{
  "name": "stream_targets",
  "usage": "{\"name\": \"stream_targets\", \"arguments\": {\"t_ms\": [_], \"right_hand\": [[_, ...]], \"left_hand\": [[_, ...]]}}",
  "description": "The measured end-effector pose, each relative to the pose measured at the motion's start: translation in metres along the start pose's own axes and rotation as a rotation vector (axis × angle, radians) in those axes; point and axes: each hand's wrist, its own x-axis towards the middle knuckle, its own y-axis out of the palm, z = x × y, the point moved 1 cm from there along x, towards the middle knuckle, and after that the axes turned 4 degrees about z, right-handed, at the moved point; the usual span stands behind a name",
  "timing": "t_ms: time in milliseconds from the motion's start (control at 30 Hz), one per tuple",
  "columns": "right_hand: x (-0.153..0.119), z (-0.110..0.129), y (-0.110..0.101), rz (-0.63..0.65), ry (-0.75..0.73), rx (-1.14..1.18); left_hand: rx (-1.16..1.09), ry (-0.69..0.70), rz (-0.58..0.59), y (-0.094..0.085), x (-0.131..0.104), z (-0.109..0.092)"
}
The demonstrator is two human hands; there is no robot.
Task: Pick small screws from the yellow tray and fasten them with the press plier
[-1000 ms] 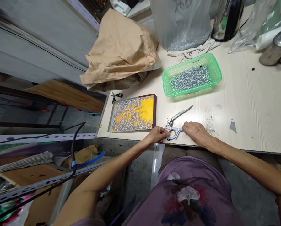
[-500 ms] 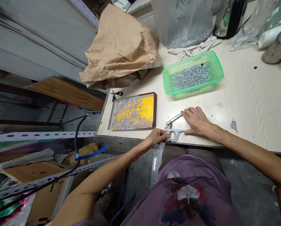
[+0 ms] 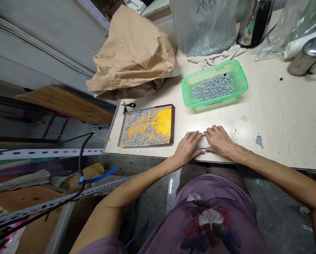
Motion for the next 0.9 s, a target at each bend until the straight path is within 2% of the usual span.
{"name": "stream_targets", "arguments": {"t_ms": [67,167,400,533,767,833,900], "right_hand": [[-0.003,-0.001,-0.001,0.024,0.018,-0.013],[-0.009,-0.003,-0.004,0.045,0.076,-0.052],[-0.011,0.005,-0.008,0.092,0.096,-0.096],[-0.008,0.007,-0.002,0.071,0.049,-0.097],[-0.006,0.007,0.007,0.033,0.057,-0.109],[-0.006,0.002,0.004,0.007,0.074,-0.088],[-0.007,-0.007,-0.001,-0.006,0.06,-0.039]], "left_hand": [[0.036,0.052,0.037,0.004,0.013,0.001],[0.077,0.045,0.11,0.002,0.023,0.004],[0.114,0.079,0.179,-0.011,0.032,0.0],[0.135,0.033,0.216,-0.011,0.033,-0.006],[0.197,-0.054,0.218,-0.01,0.034,-0.013],[0.213,-0.063,0.168,-0.007,0.031,-0.013],[0.212,-0.065,0.064,0.001,0.024,-0.012]]}}
